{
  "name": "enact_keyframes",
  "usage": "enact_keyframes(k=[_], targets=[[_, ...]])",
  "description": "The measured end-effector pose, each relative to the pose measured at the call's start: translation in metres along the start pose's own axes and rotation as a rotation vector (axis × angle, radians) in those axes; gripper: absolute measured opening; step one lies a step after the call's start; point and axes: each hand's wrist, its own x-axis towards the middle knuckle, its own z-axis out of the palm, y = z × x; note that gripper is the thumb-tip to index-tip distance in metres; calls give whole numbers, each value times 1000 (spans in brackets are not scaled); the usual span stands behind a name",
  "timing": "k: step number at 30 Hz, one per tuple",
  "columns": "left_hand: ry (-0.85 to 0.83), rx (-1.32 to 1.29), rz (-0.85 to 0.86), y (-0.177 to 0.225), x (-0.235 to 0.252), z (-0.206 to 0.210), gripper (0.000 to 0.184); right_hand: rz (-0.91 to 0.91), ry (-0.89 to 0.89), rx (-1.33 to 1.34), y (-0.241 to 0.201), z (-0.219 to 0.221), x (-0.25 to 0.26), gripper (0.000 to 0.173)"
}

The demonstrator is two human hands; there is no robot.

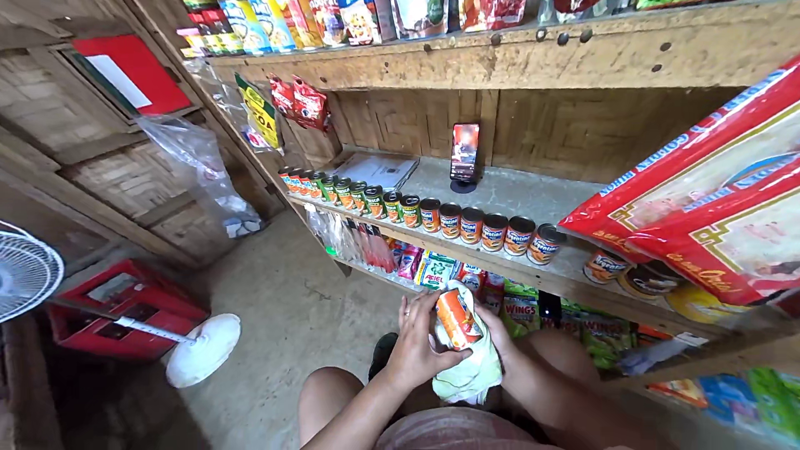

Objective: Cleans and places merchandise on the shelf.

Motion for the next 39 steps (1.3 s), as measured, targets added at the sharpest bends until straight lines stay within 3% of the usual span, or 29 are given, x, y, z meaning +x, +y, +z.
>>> enact_keyframes(k=[11,14,17,18,23,29,33,35,39], targets=[[-203,245,-69,10,14,-16,100,23,112,-276,0,-3,9,35],[-352,332,-125,18,23,-23,98,-11,34,-475,5,-10,15,49],[-541,423,-215,27,33,-25,101,18,54,-582,7,-12,16,51],[-542,420,-215,27,34,-24,102,43,58,-569,6,-12,16,51],[-232,142,-122,13,17,-13,113,84,157,-217,-5,0,6,32],[-97,16,-64,0,3,-5,107,64,33,-89,-1,-3,6,36],[-190,154,-97,3,10,-14,102,9,20,-315,0,-4,11,42],[-291,231,-142,7,13,-18,102,10,-7,-473,2,-9,15,51],[-519,407,-239,26,27,-25,106,26,-57,-600,8,-16,19,52]])
